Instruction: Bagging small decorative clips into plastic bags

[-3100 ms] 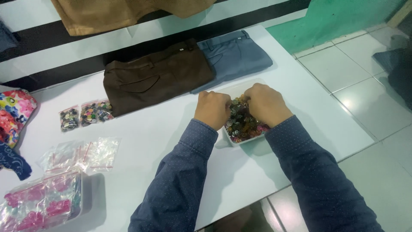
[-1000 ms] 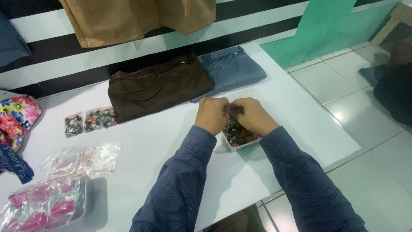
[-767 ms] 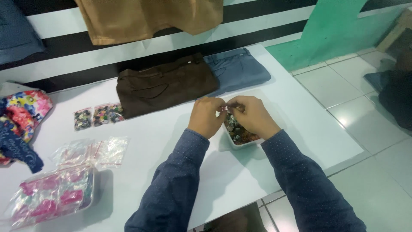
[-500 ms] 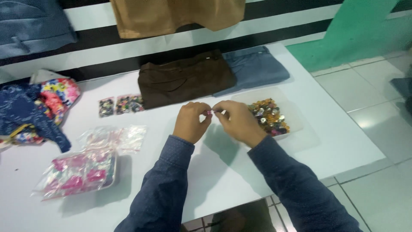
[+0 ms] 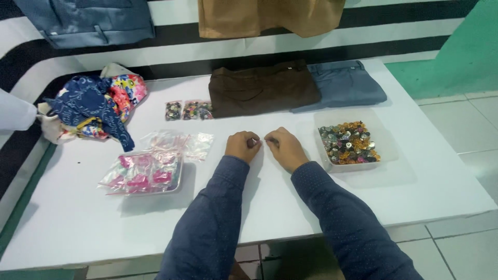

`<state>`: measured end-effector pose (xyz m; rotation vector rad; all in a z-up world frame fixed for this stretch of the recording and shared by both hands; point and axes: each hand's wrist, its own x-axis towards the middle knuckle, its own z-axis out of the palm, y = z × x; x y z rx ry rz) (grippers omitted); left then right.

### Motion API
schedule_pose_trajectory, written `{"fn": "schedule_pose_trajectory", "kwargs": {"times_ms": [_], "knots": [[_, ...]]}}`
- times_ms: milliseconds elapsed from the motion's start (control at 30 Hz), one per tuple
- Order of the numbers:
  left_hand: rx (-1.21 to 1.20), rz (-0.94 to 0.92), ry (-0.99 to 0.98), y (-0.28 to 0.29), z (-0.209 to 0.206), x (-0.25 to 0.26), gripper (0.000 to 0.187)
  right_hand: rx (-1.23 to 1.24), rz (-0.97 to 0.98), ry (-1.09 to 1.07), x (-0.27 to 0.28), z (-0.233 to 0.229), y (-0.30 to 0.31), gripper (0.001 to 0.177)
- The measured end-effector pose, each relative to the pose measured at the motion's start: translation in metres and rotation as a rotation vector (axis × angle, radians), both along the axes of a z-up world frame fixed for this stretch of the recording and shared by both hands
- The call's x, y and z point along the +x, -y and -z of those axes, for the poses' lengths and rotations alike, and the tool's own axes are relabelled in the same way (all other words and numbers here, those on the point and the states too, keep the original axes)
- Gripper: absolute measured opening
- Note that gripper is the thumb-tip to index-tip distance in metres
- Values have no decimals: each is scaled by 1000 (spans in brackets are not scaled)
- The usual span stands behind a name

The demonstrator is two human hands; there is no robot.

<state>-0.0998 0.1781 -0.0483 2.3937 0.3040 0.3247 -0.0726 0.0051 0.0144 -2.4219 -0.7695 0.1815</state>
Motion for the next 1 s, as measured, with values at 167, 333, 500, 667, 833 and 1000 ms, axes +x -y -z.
{"fn": "schedule_pose_trajectory", "kwargs": {"times_ms": [167, 333, 500, 667, 833, 1000], "knots": [[-66, -24, 17, 1, 1, -4, 13, 40, -13, 36, 6, 20, 1, 17], [-72, -32, 54, 3, 0, -2, 12, 68, -9, 62, 12, 27, 2, 18], [-73, -19, 100, -1, 13, 4, 12, 102, 10, 33, 15, 30, 3, 18], [-36, -17, 129, -1, 12, 5, 10, 114, 26, 35, 16, 29, 2, 18], [-5, -21, 125, 2, 11, 3, 10, 161, 33, 27, 13, 30, 5, 17], [18, -7, 120, 0, 11, 3, 9, 146, 36, 67, 8, 26, 5, 17]]}}
